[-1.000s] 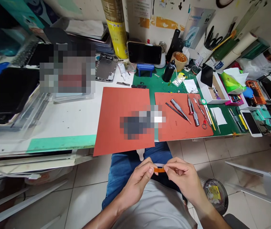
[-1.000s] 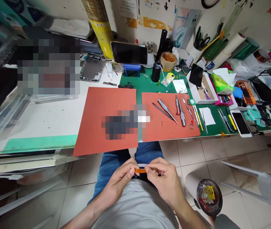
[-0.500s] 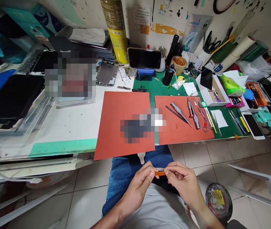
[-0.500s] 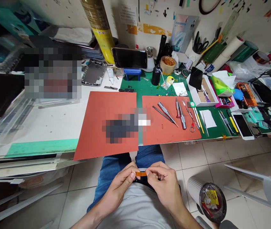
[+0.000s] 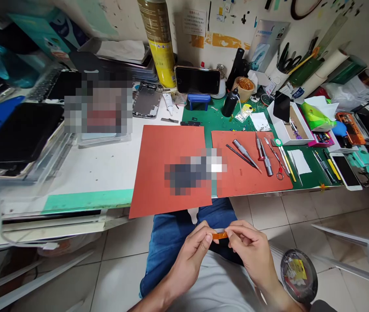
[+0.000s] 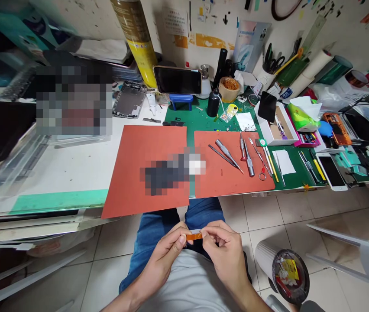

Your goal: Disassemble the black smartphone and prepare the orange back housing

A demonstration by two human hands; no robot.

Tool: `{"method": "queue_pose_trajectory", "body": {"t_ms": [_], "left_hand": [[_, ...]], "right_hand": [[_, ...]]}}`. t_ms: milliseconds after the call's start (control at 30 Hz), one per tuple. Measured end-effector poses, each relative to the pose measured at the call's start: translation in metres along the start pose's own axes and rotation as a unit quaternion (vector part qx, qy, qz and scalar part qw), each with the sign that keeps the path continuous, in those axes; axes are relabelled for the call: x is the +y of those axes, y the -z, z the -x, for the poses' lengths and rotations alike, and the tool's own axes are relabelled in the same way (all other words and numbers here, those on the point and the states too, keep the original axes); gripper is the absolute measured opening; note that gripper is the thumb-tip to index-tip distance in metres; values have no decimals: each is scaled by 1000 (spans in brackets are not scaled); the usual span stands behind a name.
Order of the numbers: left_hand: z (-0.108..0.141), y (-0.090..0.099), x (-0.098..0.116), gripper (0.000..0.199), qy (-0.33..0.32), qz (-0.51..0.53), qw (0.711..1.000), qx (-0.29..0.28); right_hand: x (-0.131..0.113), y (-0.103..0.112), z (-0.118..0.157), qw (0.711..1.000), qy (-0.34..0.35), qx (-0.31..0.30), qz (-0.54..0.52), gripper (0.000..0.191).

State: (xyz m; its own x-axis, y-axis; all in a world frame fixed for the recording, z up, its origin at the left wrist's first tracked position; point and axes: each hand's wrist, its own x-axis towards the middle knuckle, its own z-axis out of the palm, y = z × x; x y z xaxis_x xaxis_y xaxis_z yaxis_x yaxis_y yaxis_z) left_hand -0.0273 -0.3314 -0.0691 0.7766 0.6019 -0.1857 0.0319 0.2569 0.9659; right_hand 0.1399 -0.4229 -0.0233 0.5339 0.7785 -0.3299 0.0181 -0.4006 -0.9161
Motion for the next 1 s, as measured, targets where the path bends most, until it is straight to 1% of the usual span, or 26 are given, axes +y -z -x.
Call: {"method": "queue_pose_trajectory", "body": {"t_ms": [167, 267, 333, 400, 467, 567, 667, 800, 1000], "left_hand": [[-3, 3, 0, 40, -2, -13, 1000, 8], [-2, 5, 3, 40, -8, -38, 999, 2], [-1, 6, 7, 36, -19, -68, 997, -4], [0, 6, 10, 30, -52, -114, 992, -7], [1, 5, 12, 25, -108, -169, 980, -4], [2, 1, 11, 28, -190, -249, 950, 6], [3, -3, 8, 30, -231, -311, 922, 16], [5, -5, 8, 27, -234, -358, 904, 13], [3, -5, 10, 27, -236, -359, 903, 13]], "right_hand": [[-2, 4, -4, 1000, -2, -14, -6, 37], [1, 7, -5, 998, -5, -34, -48, 33], [2, 8, -2, 998, 10, -25, -58, 30], [1, 10, 3, 999, 44, 6, -11, 26], [-3, 12, 9, 995, 70, 17, 68, 24], [-8, 13, 16, 984, 91, -10, 152, 28], [-9, 14, 18, 974, 117, -26, 193, 30], [-4, 13, 16, 971, 121, -37, 201, 31], [-2, 13, 13, 979, 105, -41, 167, 30]]}}
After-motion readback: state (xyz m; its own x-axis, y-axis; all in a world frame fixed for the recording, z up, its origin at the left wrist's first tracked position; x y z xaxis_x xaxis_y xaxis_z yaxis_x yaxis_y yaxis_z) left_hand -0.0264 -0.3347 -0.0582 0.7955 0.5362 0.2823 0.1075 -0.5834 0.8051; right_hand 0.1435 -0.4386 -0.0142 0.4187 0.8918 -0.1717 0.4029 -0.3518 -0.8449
